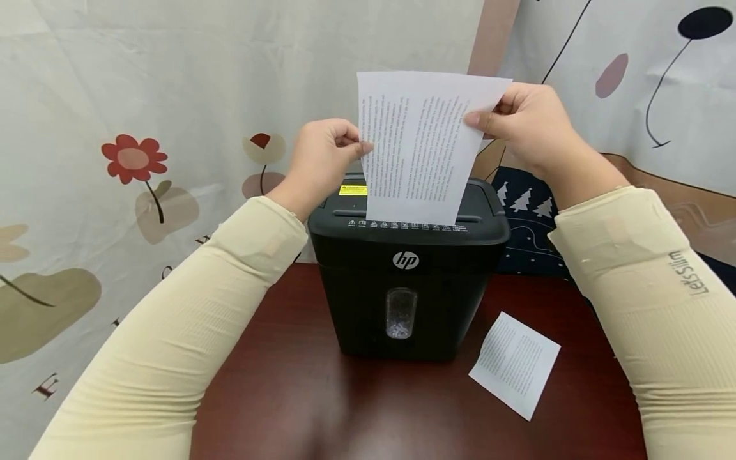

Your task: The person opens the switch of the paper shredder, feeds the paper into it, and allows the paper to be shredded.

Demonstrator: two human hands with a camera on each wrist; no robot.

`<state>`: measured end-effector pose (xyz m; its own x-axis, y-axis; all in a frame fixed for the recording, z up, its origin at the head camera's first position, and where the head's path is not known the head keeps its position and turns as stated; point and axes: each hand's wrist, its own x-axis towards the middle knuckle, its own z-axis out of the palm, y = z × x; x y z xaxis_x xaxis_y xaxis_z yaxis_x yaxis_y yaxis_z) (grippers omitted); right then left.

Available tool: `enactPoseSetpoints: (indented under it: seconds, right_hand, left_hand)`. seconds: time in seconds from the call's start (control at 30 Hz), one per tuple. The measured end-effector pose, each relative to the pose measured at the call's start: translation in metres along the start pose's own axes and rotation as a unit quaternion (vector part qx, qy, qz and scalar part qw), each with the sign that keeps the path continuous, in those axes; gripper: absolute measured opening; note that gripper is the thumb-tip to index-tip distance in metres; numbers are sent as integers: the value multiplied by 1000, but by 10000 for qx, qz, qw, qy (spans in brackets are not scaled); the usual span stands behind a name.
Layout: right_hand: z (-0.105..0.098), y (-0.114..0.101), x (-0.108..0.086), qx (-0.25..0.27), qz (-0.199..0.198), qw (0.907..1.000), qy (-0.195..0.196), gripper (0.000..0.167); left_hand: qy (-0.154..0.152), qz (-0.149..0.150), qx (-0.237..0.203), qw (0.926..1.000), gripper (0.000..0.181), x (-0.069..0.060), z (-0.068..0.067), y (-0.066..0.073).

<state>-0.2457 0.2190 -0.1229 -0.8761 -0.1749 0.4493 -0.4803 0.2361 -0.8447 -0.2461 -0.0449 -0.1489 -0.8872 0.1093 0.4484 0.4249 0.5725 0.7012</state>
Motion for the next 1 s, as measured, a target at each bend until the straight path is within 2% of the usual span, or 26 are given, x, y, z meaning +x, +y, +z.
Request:
enactPoseSetpoints:
  seconds: [0.33, 0.53, 1.0]
  right_hand:
    - [4, 6, 5, -431, 167, 9989, 118, 24]
    - [5, 9, 4, -541, 225, 9982, 111, 21]
    - [6, 15, 1, -684, 324, 9971, -112, 25]
  left_hand:
    - [64, -24, 16, 10000, 9, 3, 5, -6]
    - [34, 10, 72, 10000, 9, 2, 7, -9]
    - [-245, -114, 156, 9995, 9, -2, 11, -14]
